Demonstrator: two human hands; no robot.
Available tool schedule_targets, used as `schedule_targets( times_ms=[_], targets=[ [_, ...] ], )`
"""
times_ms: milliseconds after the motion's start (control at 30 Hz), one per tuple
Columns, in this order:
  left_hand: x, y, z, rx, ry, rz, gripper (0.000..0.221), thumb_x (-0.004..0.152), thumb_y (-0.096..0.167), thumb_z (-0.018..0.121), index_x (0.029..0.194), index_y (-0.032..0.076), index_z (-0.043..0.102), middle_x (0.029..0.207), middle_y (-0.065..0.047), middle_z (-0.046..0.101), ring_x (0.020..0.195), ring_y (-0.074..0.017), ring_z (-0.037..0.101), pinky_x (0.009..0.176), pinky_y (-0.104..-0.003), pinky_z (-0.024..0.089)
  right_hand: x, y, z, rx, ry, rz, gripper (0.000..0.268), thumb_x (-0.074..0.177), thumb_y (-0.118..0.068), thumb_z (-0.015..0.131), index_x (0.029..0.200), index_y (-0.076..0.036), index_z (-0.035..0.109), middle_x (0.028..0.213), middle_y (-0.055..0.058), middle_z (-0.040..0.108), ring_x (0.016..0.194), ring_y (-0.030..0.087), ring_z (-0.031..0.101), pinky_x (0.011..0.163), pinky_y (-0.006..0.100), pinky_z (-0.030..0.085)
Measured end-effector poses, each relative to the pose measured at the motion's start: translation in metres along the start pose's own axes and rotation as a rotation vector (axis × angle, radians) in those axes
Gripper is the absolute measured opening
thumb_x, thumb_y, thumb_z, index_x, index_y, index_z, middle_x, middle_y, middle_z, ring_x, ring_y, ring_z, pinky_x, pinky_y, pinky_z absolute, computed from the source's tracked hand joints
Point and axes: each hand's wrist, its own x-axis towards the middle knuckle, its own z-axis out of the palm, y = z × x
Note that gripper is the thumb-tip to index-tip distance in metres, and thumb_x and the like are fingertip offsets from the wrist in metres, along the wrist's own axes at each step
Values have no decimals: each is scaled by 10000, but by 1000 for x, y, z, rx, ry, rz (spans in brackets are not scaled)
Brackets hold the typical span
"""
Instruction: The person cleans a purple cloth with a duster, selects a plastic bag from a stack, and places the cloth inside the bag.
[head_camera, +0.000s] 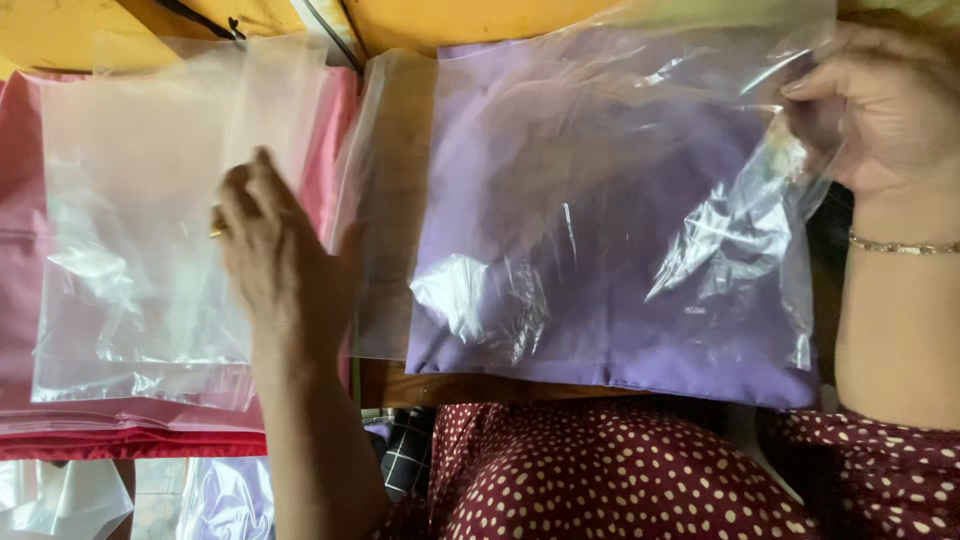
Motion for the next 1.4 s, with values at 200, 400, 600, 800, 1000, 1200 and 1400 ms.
schedule_targets(
  times_ms=[200,400,600,800,1000,1200,1400],
  targets=[
    [-8,54,33,-233,-567,-4,562,924,443,429,1252,-14,432,1339,-262,388,1204,-479,373,971,-599,299,-6,-4,-3,-195,-51,-58,58,932,37,526,925,-20,520,694,133,509,446,192,444,331,274,362],
    [-19,59,28,-411,-645,15,711,867,595,338,1364,86,360,1395,-173,370,1202,-461,386,955,-622,291,77,65,-122,-2,-247,144,417,954,-174,340,1251,-350,574,610,-36,433,347,43,312,297,213,197],
    [-36,73,7,-287,-678,219,1377,603,742,805,1486,102,-36,1528,-188,-148,1404,-375,-72,1057,-616,52,35,28,-45,274,-47,113,272,818,-162,579,1060,-91,680,598,-59,573,514,26,556,506,90,421],
    [-74,127,49,-226,-329,485,1581,442,764,920,1488,66,-39,1522,-284,-45,1397,-493,5,1066,-663,88,-26,-35,44,366,-442,-45,292,919,14,422,1110,8,642,1003,127,701,906,164,728,741,188,631],
    [-47,130,35,-922,72,472,203,950,144,437,1045,78,604,1039,-124,599,939,-322,577,859,-436,440,-46,-66,85,270,-787,-80,618,854,-534,606,1244,-68,494,1246,208,599,1075,340,650,833,398,581],
    [-22,112,-25,-2146,-261,88,344,984,438,482,1084,115,545,1387,-234,425,1254,-413,480,1058,-643,409,4,-5,89,69,-288,62,278,870,-281,553,1069,-93,599,914,60,636,739,159,629,623,260,525],
    [12,106,-94,-2611,-122,-888,660,879,391,144,1392,-7,261,1507,-265,281,1283,-602,273,953,-804,199,0,2,104,463,-557,24,682,740,-499,642,1215,-15,564,1249,168,598,1206,314,584,1041,428,463]
  ],
)
